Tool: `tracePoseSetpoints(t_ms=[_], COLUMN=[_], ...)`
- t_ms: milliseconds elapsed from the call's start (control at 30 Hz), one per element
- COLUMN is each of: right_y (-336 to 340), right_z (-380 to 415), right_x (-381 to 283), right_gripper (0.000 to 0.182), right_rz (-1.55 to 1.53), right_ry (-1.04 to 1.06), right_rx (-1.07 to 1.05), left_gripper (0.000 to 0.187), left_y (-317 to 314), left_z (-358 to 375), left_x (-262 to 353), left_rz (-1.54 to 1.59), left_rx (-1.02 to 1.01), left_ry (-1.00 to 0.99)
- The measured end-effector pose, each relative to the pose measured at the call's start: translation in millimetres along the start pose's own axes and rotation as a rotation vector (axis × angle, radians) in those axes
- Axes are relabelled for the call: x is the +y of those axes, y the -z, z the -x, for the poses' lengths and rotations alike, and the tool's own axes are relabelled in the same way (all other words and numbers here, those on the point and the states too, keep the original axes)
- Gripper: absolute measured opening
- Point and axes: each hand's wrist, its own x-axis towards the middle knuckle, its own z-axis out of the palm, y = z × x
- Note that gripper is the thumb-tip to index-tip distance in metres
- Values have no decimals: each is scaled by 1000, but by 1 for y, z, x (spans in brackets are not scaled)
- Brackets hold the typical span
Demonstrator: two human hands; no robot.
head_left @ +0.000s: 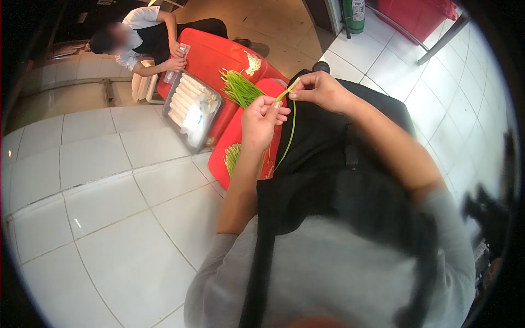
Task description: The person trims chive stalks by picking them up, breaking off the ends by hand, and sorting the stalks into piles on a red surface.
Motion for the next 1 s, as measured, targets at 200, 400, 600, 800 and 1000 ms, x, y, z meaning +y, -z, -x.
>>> tracePoseSetpoints(t_ms=[200,400,600,800,1000], right_y=[-2,29,34,0,7], right_z=[0,2,1,3,6], right_x=[0,-12,-18,-15,-13], right_gripper=[13,16,15,37,34], right_rz=[31,2,-282,-248,-131], right_ry=[-3,-140,-179,-58,-4], right_rx=[-23,217,251,450,385], left_gripper=[11,11,13,18,18], left_y=[1,27,26,-9,-10], left_z=[2,3,-7,2,6], left_x=[0,-4,-18,-3,-4], left_rz=[-99,-165,44,274,305], left_rx=[-21,24,0,-218,-255], left_ry=[-7,18,-1,239,272])
